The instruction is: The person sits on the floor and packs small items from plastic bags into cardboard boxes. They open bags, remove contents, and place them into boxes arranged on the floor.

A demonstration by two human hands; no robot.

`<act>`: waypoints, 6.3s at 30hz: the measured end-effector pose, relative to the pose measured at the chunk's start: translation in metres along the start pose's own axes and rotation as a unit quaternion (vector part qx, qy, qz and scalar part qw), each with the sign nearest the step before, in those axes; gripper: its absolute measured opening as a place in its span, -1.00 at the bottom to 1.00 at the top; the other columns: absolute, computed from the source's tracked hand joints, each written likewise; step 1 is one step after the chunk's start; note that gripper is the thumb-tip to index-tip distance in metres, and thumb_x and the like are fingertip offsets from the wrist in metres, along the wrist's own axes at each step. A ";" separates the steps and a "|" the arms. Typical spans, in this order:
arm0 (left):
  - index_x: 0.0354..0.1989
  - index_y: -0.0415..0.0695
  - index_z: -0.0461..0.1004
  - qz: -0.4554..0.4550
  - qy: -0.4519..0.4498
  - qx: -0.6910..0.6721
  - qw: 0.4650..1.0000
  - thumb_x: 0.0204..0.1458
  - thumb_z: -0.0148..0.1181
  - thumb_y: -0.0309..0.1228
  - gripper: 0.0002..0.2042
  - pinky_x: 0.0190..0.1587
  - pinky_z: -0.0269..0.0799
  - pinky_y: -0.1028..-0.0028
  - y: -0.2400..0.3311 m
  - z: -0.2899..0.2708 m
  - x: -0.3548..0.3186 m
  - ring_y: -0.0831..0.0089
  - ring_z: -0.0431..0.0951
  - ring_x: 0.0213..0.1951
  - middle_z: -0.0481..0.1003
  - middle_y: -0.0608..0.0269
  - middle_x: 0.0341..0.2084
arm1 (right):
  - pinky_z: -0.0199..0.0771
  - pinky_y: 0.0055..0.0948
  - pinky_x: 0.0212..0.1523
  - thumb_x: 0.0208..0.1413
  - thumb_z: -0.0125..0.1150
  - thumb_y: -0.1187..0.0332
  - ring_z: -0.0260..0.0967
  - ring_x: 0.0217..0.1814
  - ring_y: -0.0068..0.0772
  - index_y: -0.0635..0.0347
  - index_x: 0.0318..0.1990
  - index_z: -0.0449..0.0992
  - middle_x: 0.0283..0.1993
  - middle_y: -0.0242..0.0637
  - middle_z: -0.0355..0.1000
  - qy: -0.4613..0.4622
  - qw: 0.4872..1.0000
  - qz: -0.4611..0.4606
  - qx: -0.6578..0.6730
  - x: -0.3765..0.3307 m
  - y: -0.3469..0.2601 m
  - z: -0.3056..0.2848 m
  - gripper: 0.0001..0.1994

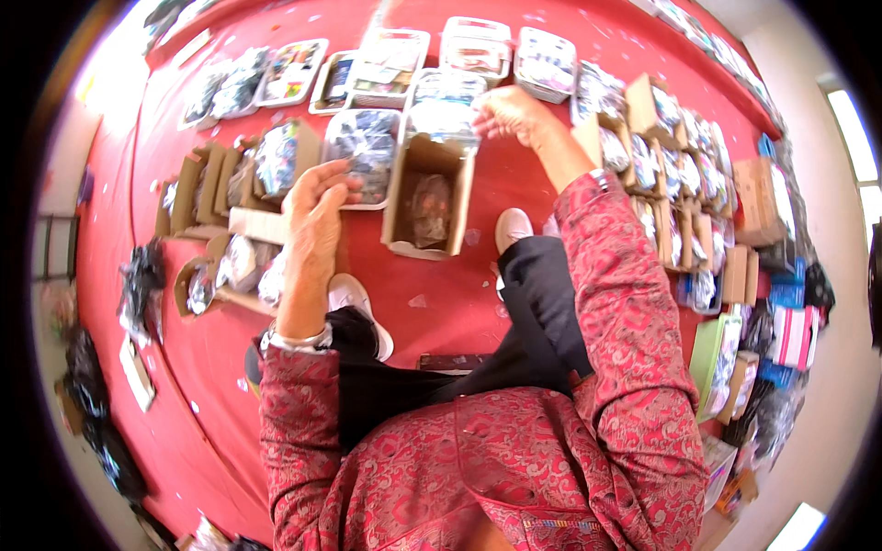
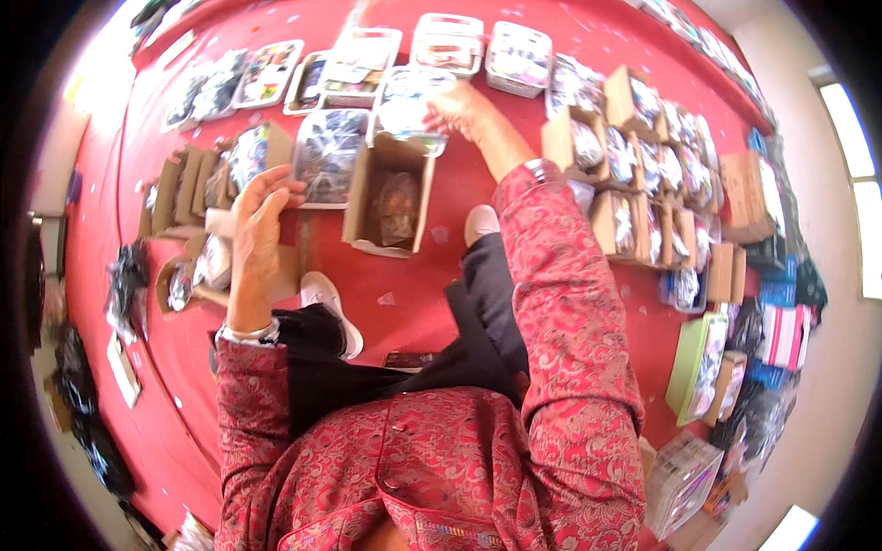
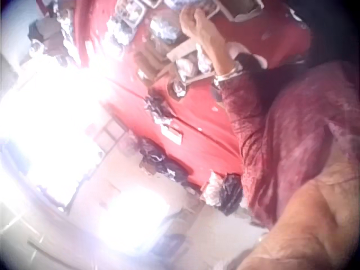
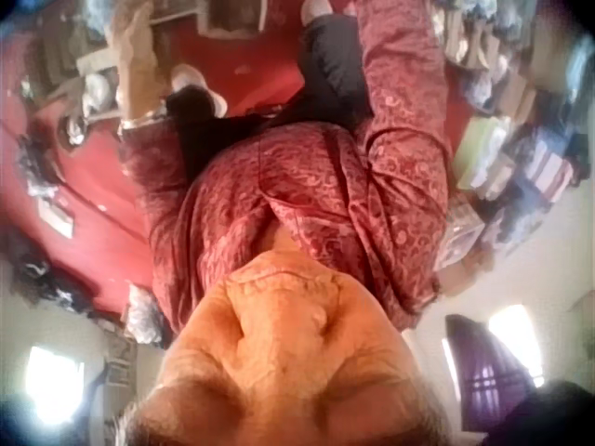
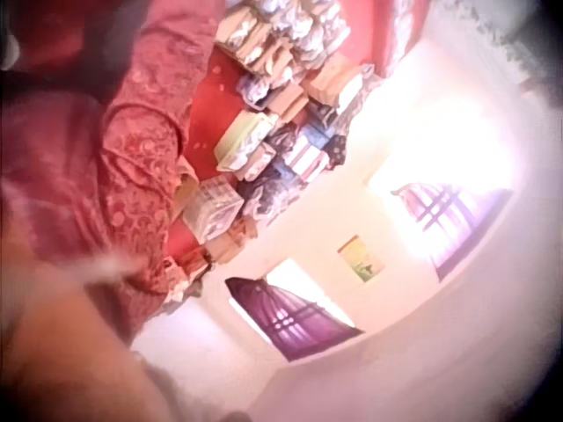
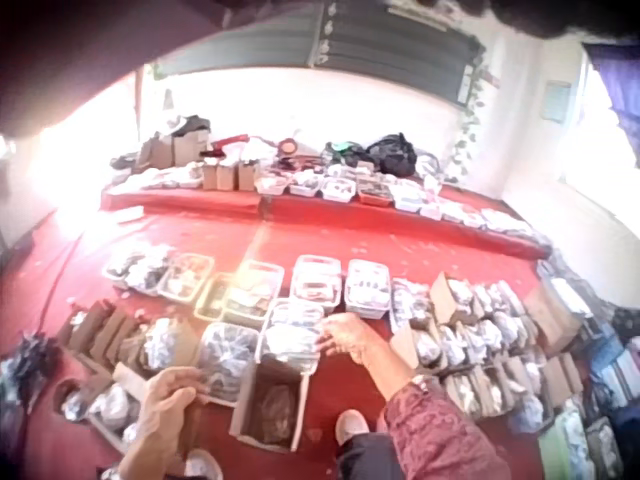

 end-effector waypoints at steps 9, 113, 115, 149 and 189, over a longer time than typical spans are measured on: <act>-0.06 -0.26 0.38 -0.045 -0.074 0.100 0.991 0.07 0.00 -0.45 -0.73 -0.18 0.31 0.59 -0.012 0.027 -0.002 0.56 0.43 -0.34 0.49 0.21 -0.36 | 0.42 -0.51 -0.49 0.04 0.14 0.29 0.41 -0.50 -0.48 0.23 -0.30 0.47 -0.47 -0.29 0.45 0.289 0.915 -0.025 0.281 -0.182 0.184 -0.194 -0.81; -0.16 -0.36 0.40 -0.044 -0.148 0.122 0.980 0.06 -0.04 -0.49 -0.77 -0.33 0.37 0.58 0.015 0.019 -0.003 0.53 0.47 -0.39 0.50 0.16 -0.42 | 0.26 -0.59 -0.58 -0.04 0.04 0.37 0.36 -0.52 -0.60 0.16 -0.31 0.51 -0.46 -0.42 0.44 -0.082 0.948 -0.001 -0.309 0.011 0.018 0.002 -0.84; -0.16 -0.36 0.40 -0.043 -0.164 0.125 0.978 0.05 -0.03 -0.49 -0.77 -0.28 0.38 0.57 0.010 0.025 -0.001 0.51 0.48 -0.38 0.50 0.16 -0.41 | 0.37 -0.58 -0.36 0.11 0.03 0.25 0.41 -0.32 -0.56 0.22 -0.13 0.46 -0.25 -0.35 0.48 -0.041 0.981 -0.024 -0.189 -0.025 0.004 -0.035 -0.73; -0.15 -0.32 0.39 -0.169 -0.184 0.260 0.933 0.10 -0.04 -0.48 -0.79 -0.22 0.37 0.56 -0.060 0.102 0.020 0.55 0.44 -0.37 0.48 0.21 -0.41 | 0.44 -0.33 -0.20 -0.46 0.51 0.21 0.48 -0.29 -0.12 0.42 -0.33 0.52 -0.35 -0.03 0.50 0.474 0.811 0.303 0.160 -0.077 0.482 -0.127 -0.49; 0.20 -0.32 0.06 -0.057 -0.067 -0.025 0.996 -0.12 0.32 -0.27 -0.25 0.09 0.22 0.31 0.011 0.017 -0.007 0.21 0.28 0.08 0.21 -0.06 0.08 | 0.38 -0.51 -0.07 -0.37 0.30 0.61 0.37 -0.15 -0.54 0.36 0.00 0.38 -0.14 -0.34 0.44 -0.069 0.979 -0.193 -0.004 -0.125 -0.069 0.038 -0.41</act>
Point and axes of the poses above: each hand's wrist, its own x-axis towards the middle knuckle, its own z-axis out of the palm, y = z × x, the point moved 1 cm from there along x, towards the middle knuckle
